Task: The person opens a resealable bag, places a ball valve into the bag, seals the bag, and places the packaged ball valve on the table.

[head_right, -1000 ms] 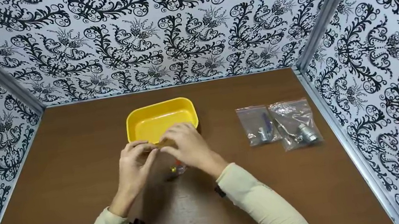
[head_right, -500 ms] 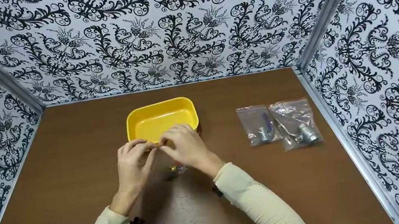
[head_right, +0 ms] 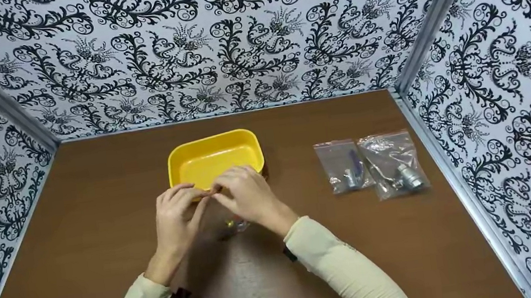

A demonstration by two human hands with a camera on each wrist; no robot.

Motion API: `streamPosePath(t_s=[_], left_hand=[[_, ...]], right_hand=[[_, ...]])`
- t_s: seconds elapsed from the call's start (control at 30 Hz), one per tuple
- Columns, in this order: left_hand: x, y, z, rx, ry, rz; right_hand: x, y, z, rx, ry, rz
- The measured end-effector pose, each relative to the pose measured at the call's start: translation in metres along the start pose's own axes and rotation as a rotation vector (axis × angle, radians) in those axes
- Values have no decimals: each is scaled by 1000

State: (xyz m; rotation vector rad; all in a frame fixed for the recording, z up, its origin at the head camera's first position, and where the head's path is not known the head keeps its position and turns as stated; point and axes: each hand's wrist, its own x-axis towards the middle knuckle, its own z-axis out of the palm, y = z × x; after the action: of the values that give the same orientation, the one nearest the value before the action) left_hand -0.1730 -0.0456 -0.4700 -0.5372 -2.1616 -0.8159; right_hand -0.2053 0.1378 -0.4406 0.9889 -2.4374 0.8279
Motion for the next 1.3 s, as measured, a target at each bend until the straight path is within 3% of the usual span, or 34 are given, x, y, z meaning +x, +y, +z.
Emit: streamPosePath(t_s=[0.3,0.73,1.0,1.3], left_hand=[[0,0,0,18,-28,9],[2,-1,-1,-37,5,17],[2,-2,0,-26,-10,12],[0,-3,1,-54,-40,8]], right_hand=[[-1,2,-1,21,-18,22],[0,1,-2,-6,24,-43],[-3,4,-3,23,-32,28],[-3,1,-4,129,-98,100]])
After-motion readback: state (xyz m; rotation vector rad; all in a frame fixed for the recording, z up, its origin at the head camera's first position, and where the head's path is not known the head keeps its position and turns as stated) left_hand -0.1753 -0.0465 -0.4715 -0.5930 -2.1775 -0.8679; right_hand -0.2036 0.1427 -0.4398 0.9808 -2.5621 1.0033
